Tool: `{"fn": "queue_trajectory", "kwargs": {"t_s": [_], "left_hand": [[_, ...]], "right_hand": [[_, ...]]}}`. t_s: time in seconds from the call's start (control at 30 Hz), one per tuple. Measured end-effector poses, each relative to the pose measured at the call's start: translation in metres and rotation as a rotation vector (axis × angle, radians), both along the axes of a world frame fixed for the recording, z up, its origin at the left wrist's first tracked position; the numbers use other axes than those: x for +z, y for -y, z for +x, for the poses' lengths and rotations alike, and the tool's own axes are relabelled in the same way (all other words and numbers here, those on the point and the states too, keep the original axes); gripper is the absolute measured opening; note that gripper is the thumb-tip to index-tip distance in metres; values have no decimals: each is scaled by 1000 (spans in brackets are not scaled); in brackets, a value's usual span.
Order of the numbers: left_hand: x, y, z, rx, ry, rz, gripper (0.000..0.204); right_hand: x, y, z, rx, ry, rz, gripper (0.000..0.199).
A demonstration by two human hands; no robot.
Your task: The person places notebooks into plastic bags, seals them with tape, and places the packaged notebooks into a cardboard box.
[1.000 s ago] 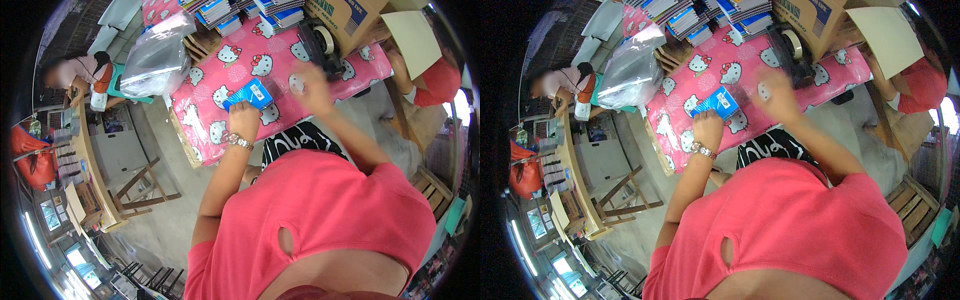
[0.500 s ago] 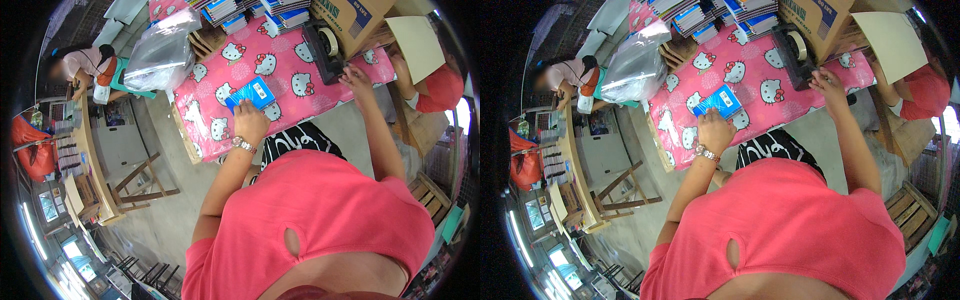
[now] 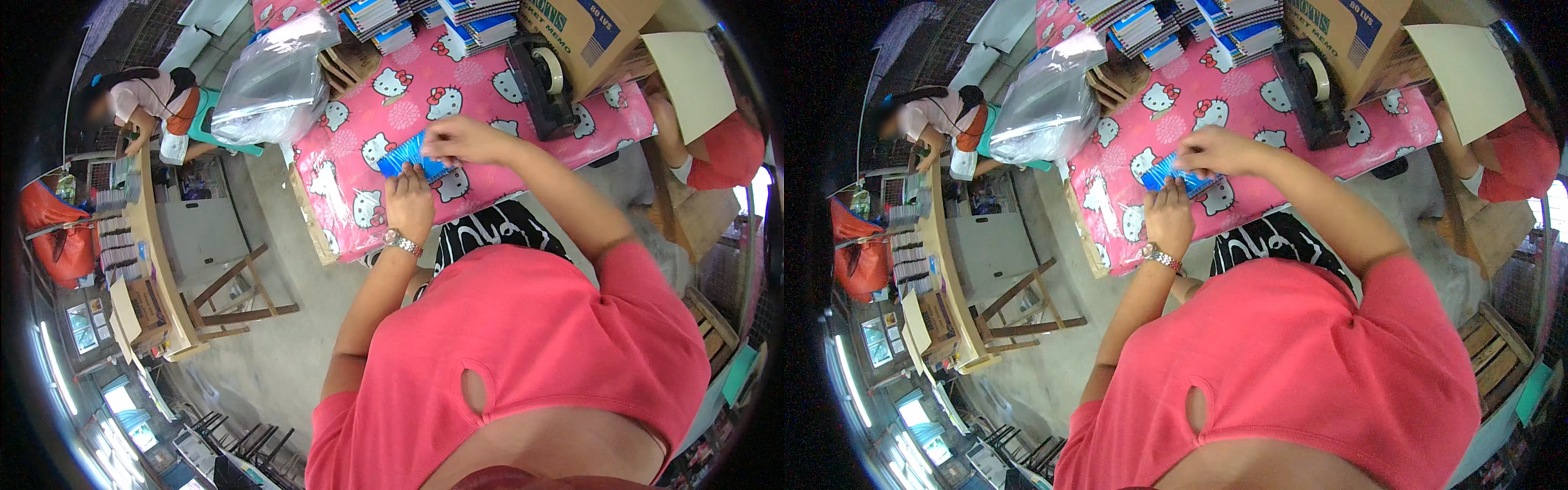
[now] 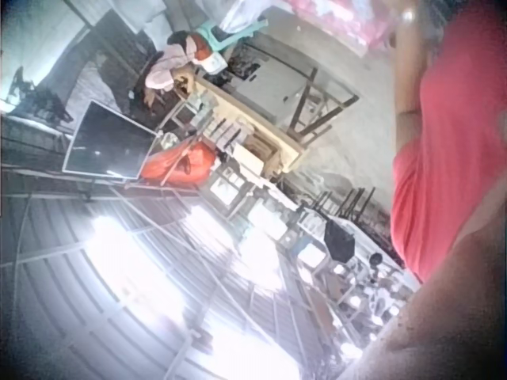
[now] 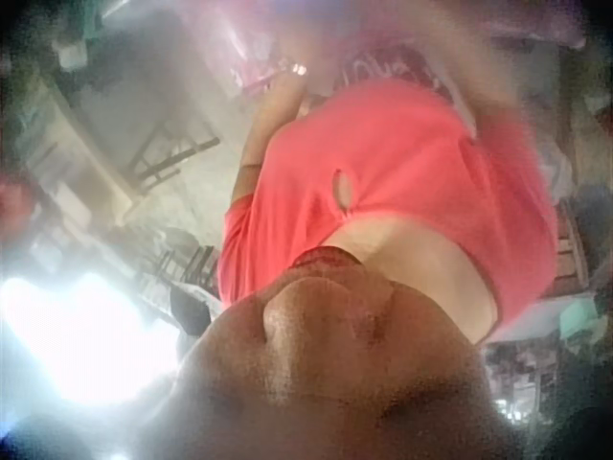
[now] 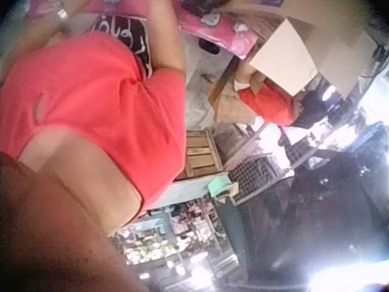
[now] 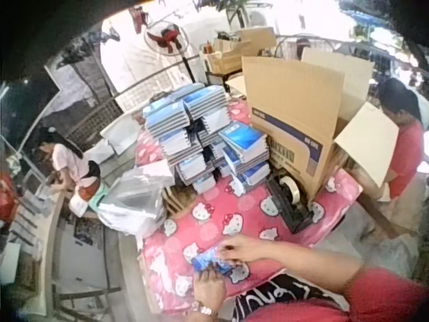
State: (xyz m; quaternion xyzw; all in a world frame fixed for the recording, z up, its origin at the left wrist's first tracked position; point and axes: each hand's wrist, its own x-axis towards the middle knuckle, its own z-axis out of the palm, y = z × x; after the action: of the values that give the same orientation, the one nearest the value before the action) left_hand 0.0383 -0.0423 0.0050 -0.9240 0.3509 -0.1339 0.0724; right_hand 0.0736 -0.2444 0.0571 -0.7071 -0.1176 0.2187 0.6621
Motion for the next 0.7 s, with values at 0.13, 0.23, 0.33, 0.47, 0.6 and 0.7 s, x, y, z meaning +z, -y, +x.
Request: {"fn": "queue_trajectory", "kwargs": {"t_s": [0.13,0.23,0.33,0.47,0.6,0.7], "left_hand": [[-3,-4,-1,8,-10,-83,37],[-6,-8,-1,13,-2,-177,35],[-7,-12,-4,8,4,-270,33],[-15,-16,-7,5,43,-331,35],[-21,-14,-12,67,28,-446,40],[-15,-14,-18,73,103,-229,46]], "right_hand": [[-11,-25,50,363,168,-479,23],[-21,-30,57,530,102,-682,21],[-22,-36,57,541,92,-760,19],[-22,-43,57,544,151,-871,21],[-20,-49,56,562,205,-987,25],[-12,-43,53,564,170,-1133,34]]}}
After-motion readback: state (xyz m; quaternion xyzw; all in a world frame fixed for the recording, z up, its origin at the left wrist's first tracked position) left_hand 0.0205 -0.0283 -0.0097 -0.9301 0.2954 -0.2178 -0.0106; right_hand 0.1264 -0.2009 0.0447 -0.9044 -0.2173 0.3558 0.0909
